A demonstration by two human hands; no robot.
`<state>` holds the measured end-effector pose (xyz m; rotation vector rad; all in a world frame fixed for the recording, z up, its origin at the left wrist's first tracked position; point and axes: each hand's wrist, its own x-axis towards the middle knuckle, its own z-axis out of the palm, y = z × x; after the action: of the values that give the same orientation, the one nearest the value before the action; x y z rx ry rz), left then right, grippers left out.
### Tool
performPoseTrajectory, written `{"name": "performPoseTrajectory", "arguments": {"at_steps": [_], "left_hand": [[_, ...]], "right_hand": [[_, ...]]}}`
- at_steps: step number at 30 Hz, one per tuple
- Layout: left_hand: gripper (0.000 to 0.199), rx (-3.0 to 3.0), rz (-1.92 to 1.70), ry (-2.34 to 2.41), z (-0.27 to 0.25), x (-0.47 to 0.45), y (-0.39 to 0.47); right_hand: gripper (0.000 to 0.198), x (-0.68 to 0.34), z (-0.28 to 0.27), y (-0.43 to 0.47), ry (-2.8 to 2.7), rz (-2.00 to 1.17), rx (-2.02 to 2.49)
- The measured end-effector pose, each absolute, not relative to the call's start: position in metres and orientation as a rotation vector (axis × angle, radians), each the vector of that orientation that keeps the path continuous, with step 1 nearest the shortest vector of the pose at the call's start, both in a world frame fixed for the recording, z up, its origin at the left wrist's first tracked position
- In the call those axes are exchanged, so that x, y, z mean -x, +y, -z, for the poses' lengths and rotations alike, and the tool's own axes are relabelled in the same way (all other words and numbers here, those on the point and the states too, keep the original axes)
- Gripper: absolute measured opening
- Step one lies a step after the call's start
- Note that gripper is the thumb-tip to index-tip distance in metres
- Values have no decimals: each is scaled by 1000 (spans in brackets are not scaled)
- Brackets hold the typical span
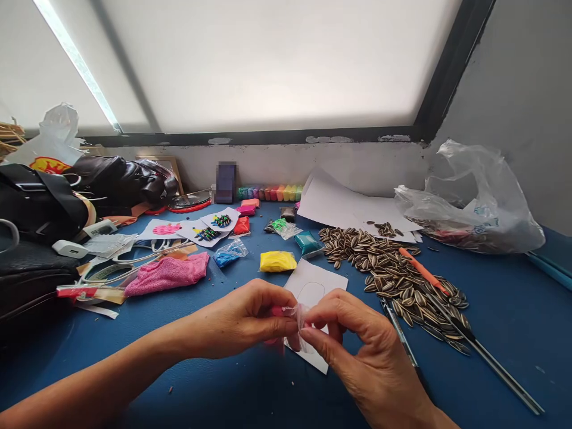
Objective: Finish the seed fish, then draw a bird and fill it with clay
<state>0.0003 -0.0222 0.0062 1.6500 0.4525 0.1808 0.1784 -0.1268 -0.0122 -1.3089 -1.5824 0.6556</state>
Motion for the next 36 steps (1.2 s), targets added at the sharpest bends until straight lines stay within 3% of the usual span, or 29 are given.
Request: {"name": "performPoseTrajectory", "arguments": {"at_steps": [6, 11, 20, 29, 36], "left_hand": [[26, -1506, -135, 372, -2, 0, -16], [23, -1464, -61, 288, 3, 0, -15], [11, -1538, -82, 370, 5, 0, -17], [9, -1624, -129, 448, 6, -2, -19], [20, -1527, -109, 425, 10, -3, -16]], "right_hand": [[11, -177, 13, -126, -1513, -687, 1259], [7, -178, 15, -126, -1490, -744, 1316], [24, -174, 10, -130, -1433, -886, 1466], [16, -178, 13, -130, -1658, -693, 1411], [18, -177, 10, -130, -1667, -620, 1453]]}}
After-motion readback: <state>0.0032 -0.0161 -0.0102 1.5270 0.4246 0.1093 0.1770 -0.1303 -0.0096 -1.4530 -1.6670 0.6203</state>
